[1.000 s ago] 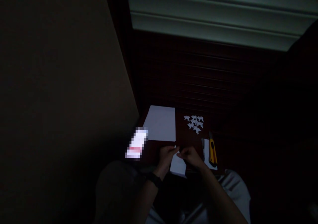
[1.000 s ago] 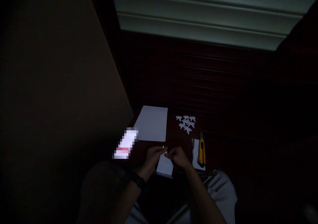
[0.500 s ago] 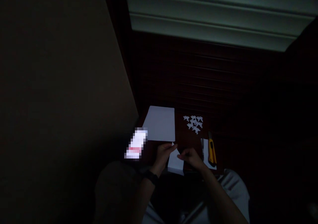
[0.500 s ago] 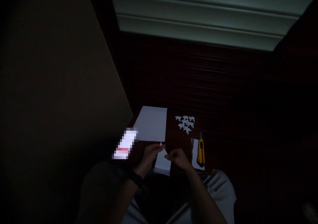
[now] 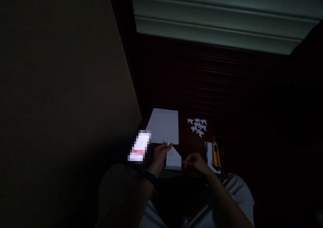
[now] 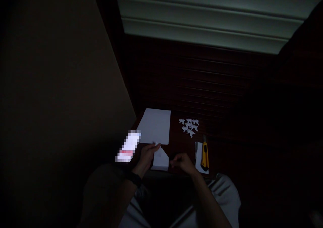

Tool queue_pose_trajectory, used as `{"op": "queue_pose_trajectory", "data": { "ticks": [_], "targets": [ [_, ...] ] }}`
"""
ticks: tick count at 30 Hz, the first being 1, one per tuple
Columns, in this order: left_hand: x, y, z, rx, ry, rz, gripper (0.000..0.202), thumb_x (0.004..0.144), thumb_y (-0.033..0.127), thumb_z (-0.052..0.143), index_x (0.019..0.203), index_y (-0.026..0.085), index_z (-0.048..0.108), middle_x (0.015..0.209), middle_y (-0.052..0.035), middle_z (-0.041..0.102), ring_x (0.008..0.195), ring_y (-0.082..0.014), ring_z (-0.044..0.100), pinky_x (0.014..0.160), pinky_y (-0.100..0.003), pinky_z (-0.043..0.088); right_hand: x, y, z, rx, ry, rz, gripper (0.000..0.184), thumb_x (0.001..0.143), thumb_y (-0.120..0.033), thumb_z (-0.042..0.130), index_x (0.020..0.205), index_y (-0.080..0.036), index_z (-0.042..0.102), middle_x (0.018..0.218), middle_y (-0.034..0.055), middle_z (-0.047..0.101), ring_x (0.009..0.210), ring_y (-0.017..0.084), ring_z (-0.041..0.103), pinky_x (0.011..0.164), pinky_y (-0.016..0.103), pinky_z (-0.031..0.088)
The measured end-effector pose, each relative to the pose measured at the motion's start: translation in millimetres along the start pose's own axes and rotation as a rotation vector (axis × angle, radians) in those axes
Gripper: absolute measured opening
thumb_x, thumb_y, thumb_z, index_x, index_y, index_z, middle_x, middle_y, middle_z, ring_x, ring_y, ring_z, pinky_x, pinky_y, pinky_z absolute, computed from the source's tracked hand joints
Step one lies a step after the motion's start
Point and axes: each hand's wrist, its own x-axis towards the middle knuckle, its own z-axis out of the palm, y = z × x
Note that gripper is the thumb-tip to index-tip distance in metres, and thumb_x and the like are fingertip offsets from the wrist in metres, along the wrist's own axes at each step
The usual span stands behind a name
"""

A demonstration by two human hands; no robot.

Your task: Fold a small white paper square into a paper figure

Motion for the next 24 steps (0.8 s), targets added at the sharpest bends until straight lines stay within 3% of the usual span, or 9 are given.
{"op": "queue_pose_trajectory", "data": {
  "ticks": [3, 6, 10, 16, 20, 24],
  "targets": [
    [-2.5, 0.9, -2.2, 0.002, -0.052, -0.005, 0.035, 0.051, 0.038, 0.075, 0.069, 0.009, 0.066, 0.060, -0.0048, 0.063, 0.052, -0.0138, 0.058, 0.050, -0.023, 0.042, 3.3, -0.8, 1.9, 0.123, 0.071, 0.021, 0.030, 0.071, -0.043, 0.059, 0.067, -0.014, 0.063, 0.050, -0.0024, 0.051, 0.040, 0.006, 0.034, 0.038, 0.018, 0.021],
    [-8.8, -3.8, 3.2, 0.018, -0.116, -0.008, 0.034, 0.055, 0.040, 0.072, 0.070, 0.010, 0.067, 0.060, -0.0035, 0.062, 0.051, -0.0121, 0.056, 0.049, -0.022, 0.041, 7.3, -2.6, 9.7, 0.135, 0.092, -0.046, 0.030, 0.072, -0.043, 0.058, 0.081, -0.015, 0.062, 0.063, -0.0015, 0.055, 0.048, 0.008, 0.040, 0.043, 0.018, 0.026],
    [-14.1, -9.1, 12.6, 0.044, -0.173, 0.011, 0.035, 0.056, 0.042, 0.070, 0.068, 0.010, 0.066, 0.060, -0.0033, 0.063, 0.051, -0.0118, 0.056, 0.049, -0.022, 0.041, 10.4, 2.3, 15.2, 0.024, 0.110, -0.064, 0.035, 0.070, -0.045, 0.059, 0.056, -0.013, 0.058, 0.052, -0.0027, 0.048, 0.049, 0.008, 0.039, 0.048, 0.019, 0.030],
    [-4.5, -1.7, 5.3, 0.230, -0.437, -0.090, 0.038, 0.057, 0.042, 0.070, 0.076, 0.010, 0.065, 0.064, -0.0059, 0.064, 0.056, -0.0145, 0.059, 0.050, -0.023, 0.044, 9.3, 9.8, 5.0, 0.134, 0.009, 0.025, 0.031, 0.064, -0.040, 0.066, 0.056, -0.011, 0.059, 0.052, -0.0025, 0.050, 0.048, 0.008, 0.039, 0.047, 0.020, 0.029],
    [4.8, 11.0, -6.4, 0.441, -0.568, -0.127, 0.039, 0.055, 0.041, 0.071, 0.075, 0.007, 0.064, 0.064, -0.0082, 0.065, 0.058, -0.0184, 0.061, 0.050, -0.028, 0.048, 10.0, 8.4, 2.4, 0.144, 0.057, 0.031, 0.029, 0.063, -0.040, 0.067, 0.060, -0.011, 0.063, 0.052, -0.0019, 0.052, 0.046, 0.008, 0.039, 0.045, 0.020, 0.027],
    [7.8, 23.3, -13.0, 0.516, -0.745, -0.195, 0.038, 0.060, 0.040, 0.068, 0.079, 0.008, 0.064, 0.069, -0.0100, 0.066, 0.060, -0.0200, 0.063, 0.054, -0.031, 0.050, 10.9, 8.4, 0.0, 0.137, 0.042, 0.039, 0.027, 0.063, -0.038, 0.068, 0.062, -0.011, 0.065, 0.050, -0.0021, 0.052, 0.045, 0.008, 0.039, 0.045, 0.020, 0.026]
  ]
}}
